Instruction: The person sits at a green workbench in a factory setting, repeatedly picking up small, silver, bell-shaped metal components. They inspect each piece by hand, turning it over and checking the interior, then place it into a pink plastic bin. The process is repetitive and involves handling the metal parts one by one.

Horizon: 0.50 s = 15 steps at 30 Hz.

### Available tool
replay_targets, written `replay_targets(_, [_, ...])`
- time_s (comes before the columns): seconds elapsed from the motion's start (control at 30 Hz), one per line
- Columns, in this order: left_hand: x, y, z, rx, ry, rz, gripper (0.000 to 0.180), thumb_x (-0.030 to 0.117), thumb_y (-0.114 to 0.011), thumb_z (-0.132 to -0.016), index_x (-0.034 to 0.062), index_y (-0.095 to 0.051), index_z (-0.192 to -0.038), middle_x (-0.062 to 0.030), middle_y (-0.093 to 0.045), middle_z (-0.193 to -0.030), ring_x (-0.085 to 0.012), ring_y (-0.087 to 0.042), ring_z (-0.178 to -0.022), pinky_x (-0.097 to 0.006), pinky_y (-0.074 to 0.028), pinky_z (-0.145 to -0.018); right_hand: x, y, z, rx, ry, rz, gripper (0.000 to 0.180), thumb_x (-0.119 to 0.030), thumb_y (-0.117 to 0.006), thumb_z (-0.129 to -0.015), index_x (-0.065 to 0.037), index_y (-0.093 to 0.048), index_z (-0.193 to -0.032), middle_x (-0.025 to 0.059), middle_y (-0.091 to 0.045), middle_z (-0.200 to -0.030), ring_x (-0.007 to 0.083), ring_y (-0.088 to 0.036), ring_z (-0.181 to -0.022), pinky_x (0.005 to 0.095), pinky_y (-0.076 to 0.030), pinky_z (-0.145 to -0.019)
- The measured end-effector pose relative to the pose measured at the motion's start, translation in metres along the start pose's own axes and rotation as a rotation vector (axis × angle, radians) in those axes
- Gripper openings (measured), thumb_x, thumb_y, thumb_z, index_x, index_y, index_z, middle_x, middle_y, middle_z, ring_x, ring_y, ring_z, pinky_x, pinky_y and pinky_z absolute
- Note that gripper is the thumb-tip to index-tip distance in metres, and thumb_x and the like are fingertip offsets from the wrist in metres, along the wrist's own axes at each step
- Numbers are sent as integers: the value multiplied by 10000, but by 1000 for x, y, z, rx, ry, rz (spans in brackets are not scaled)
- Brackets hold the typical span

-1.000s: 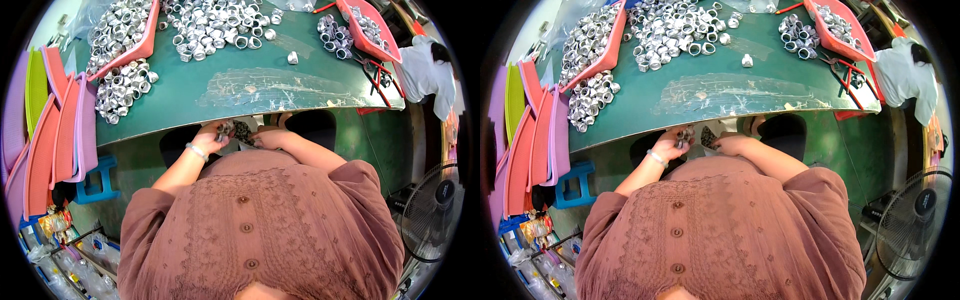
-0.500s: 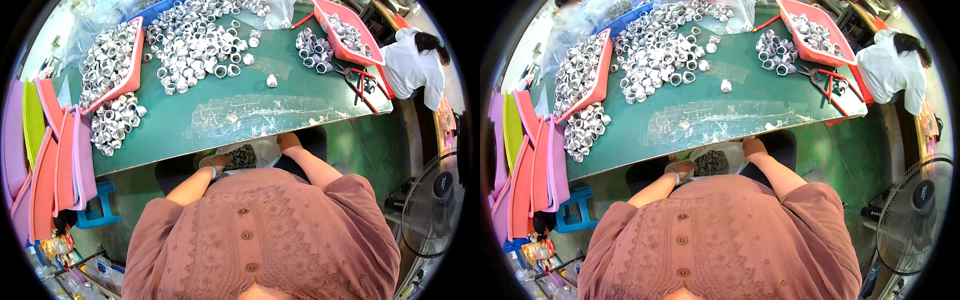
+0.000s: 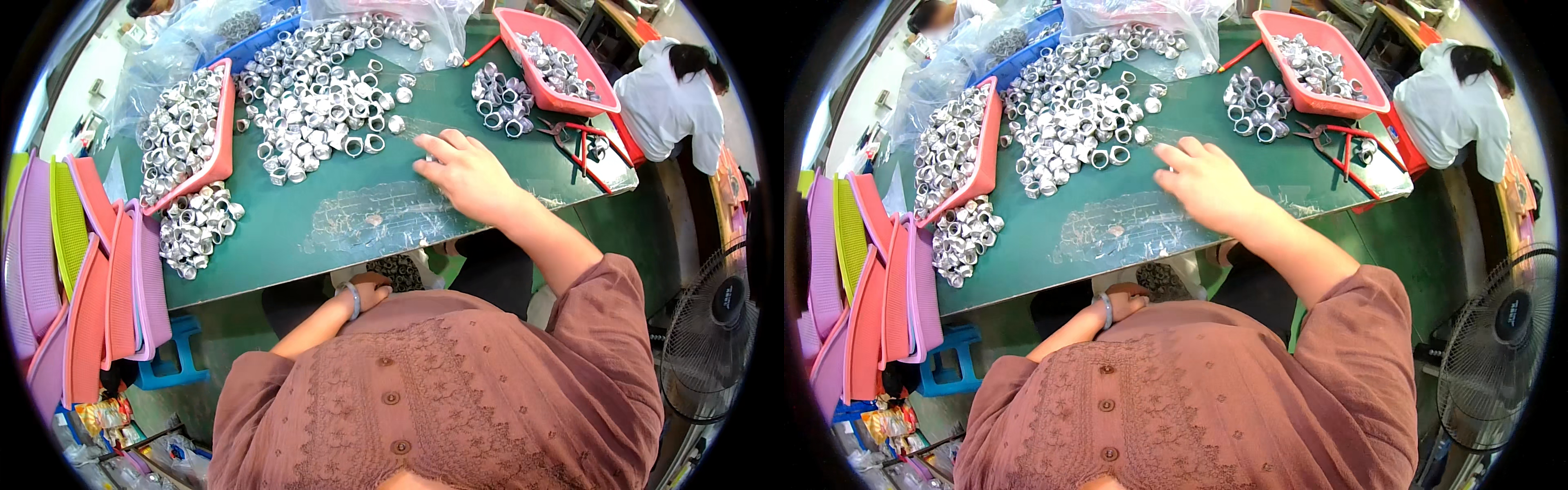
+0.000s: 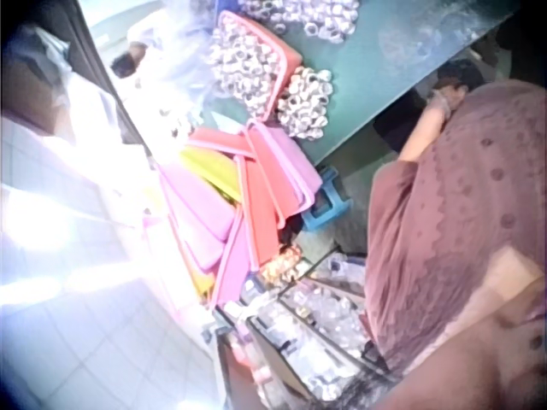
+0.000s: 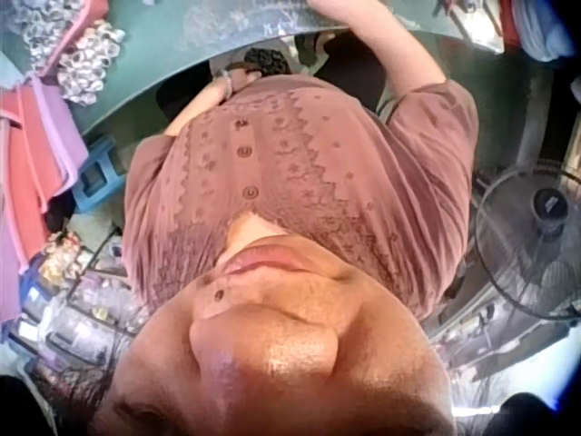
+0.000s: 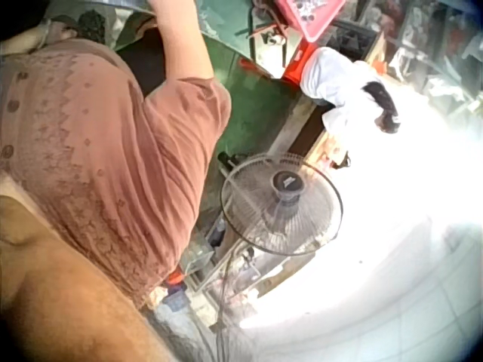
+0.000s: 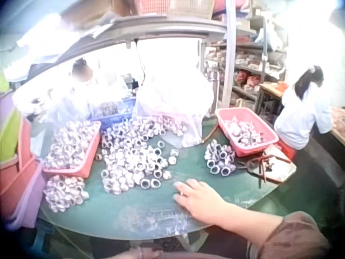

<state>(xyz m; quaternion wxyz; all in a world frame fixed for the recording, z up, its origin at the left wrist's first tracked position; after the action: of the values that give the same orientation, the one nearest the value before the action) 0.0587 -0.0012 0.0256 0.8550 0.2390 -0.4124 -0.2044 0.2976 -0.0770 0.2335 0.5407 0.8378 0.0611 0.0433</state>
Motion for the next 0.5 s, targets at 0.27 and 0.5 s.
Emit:
replay_targets(0.27, [97,87,83,-72,-316,224,313,245,-583,-911,28,-640,-1129,-128,-669,-1028,-211,-640,-916,-326,-504,-805,67,-16,5,-40,-237,-276,375,44,-579,-765,-24,-567,-1133,127,-586,-1071,333,-548,-1008,400,-455,-888])
replay_targets(0.5, [138,126,79,265,-224,687,254,122,-578,-919,7,-602,-1145,-26,-631,-876,-75,-588,-703,-210,-479,-584,34,-15,-1,31,-299,-562,555,15,-633,-754,-48,-476,-1282,124,-607,-1073,294,-540,-1062,382,-435,-930])
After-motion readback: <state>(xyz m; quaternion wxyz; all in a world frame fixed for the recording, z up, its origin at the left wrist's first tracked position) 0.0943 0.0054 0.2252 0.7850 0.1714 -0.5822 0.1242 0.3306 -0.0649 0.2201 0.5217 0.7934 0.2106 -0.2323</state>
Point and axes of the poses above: each hand's wrist, its own z-axis away from the middle knuckle, its own y-axis out of the back of the hand, x = y × z, the point moved 2 cm from there along -z, towards the middle knuckle
